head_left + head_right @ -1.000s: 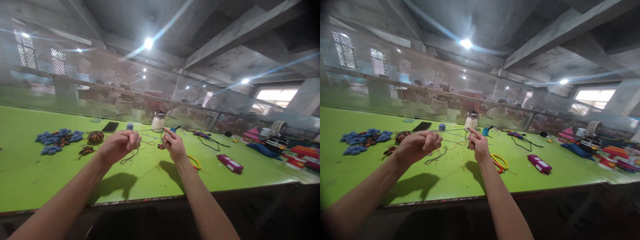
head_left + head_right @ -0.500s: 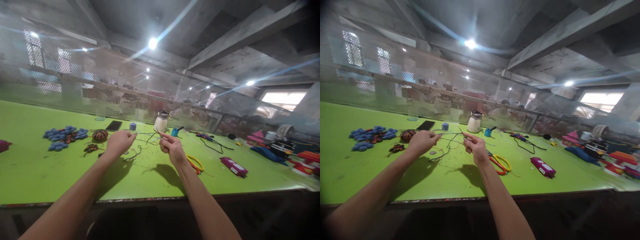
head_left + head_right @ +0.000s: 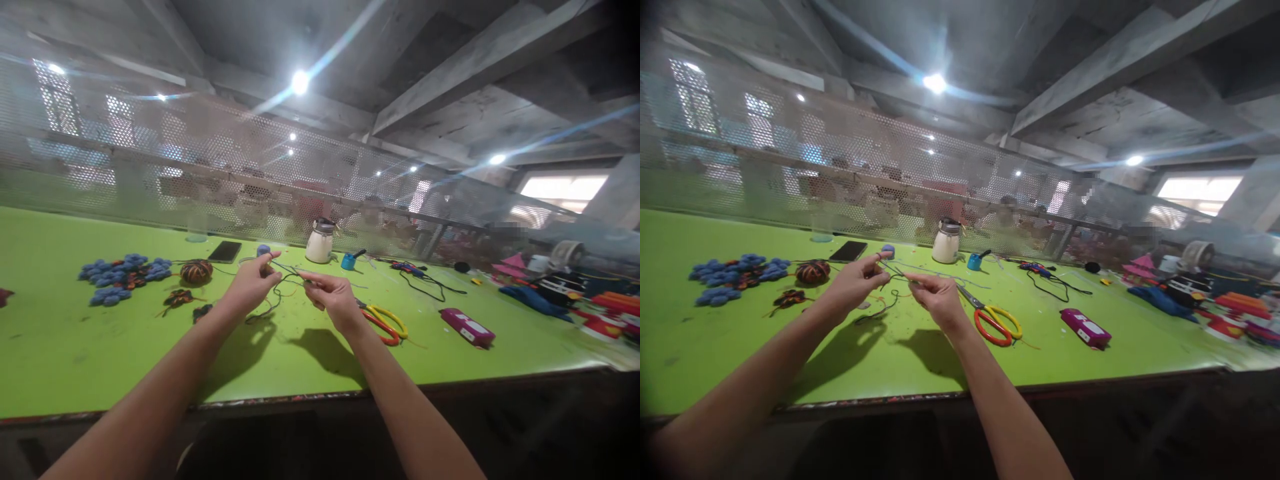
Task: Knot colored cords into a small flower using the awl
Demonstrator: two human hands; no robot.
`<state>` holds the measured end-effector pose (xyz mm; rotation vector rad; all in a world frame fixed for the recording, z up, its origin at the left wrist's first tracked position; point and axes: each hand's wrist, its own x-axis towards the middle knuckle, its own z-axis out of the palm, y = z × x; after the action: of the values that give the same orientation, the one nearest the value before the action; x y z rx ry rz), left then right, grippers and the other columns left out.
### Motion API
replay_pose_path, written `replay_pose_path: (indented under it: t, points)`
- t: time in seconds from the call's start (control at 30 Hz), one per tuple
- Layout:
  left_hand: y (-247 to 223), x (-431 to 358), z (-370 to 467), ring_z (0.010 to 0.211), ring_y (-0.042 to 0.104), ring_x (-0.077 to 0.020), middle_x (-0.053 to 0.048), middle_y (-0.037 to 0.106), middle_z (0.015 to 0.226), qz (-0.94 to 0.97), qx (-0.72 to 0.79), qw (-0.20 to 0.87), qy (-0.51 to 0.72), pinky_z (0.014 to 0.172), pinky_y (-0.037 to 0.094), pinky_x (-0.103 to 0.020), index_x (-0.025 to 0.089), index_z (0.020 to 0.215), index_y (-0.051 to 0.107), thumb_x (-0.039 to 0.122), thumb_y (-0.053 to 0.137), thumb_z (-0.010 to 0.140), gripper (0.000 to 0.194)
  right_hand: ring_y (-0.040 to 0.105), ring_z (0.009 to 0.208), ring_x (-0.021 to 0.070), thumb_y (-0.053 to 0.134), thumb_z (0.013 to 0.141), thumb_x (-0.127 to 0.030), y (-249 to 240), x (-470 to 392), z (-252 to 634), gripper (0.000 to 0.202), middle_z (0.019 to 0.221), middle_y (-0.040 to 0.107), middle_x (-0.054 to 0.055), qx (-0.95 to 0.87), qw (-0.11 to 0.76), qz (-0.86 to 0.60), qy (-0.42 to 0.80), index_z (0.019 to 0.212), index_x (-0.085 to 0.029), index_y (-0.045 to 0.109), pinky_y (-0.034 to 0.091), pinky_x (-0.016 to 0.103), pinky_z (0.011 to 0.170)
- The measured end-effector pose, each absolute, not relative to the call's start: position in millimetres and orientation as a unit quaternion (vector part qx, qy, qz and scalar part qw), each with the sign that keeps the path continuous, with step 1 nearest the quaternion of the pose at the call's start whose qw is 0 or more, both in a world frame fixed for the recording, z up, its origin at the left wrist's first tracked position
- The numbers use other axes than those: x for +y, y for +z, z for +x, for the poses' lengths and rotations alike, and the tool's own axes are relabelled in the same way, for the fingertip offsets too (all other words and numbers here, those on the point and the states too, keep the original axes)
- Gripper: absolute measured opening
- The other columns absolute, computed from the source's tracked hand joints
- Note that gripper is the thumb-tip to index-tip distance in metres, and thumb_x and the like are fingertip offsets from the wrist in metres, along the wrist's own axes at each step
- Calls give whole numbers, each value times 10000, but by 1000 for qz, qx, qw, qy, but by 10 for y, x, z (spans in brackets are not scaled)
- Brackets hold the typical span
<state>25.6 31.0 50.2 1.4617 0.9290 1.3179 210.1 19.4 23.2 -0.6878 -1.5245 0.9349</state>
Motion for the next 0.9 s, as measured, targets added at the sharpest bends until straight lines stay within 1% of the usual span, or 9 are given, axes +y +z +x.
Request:
replay_pose_path:
  t: [0.07,0.17,0.3,0.4,0.47,0.57,0.63,0.77,0.9]
  points:
    - [502,318,228,735,569,-145,-16,652,756,572,328,533,530,717,416,-284,135,1170,581,227,723,637,559,280,461,51,675,718,-264,221,194,2090,294,491,421,-43,-674,567,-304,363,978,-137,729,217,208,425]
    - [499,325,172,861,600,-169,-73,682,925,556,287,593,507,824,406,-309,120,1177,560,236,755,613,608,378,481,65,656,736,-250,217,184,2066,256,547,559,-8,-705,554,-314,311,957,-150,739,300,206,439]
    - [467,338,178,743,587,-154,-65,674,851,597,317,550,490,741,408,-312,93,1216,527,185,737,612,647,602,663,137,622,769,-234,225,168,2042,245,821,725,55,-736,542,-297,278,983,-186,733,469,248,584]
    - [460,330,237,682,565,-143,-40,657,752,607,332,535,486,690,398,-298,57,1234,504,113,665,611,646,661,860,185,609,783,-221,225,165,2038,249,1008,715,72,-755,527,-286,267,1004,-207,722,514,304,752]
    - [470,314,277,690,566,-144,-27,650,719,604,330,533,491,690,397,-289,54,1241,498,61,596,592,657,659,933,200,608,784,-209,218,166,2038,255,1052,700,75,-762,520,-284,260,1014,-209,717,507,331,821]
    - [487,290,315,667,542,-138,-16,634,688,606,338,508,510,621,378,-260,79,1164,571,25,504,537,632,664,914,202,596,789,-197,206,168,2036,266,1013,715,65,-768,515,-294,244,1029,-211,710,515,328,787]
    - [489,282,320,602,490,-125,-7,603,648,601,351,491,524,540,335,-243,101,1042,641,39,483,519,550,661,874,198,587,796,-199,202,164,2031,271,978,723,56,-767,509,-309,238,1038,-216,707,514,309,723]
    - [466,306,281,520,405,-116,-13,563,595,574,358,490,550,476,279,-242,134,853,694,110,517,550,351,641,792,182,586,792,-204,211,138,2011,264,946,725,62,-762,507,-323,243,1021,-218,717,485,295,671]
    - [429,368,222,505,384,-130,-38,594,585,549,361,507,558,463,261,-257,140,818,707,180,554,600,270,590,721,149,608,777,-231,220,104,1991,260,920,717,60,-754,511,-302,281,1010,-231,723,449,270,619]
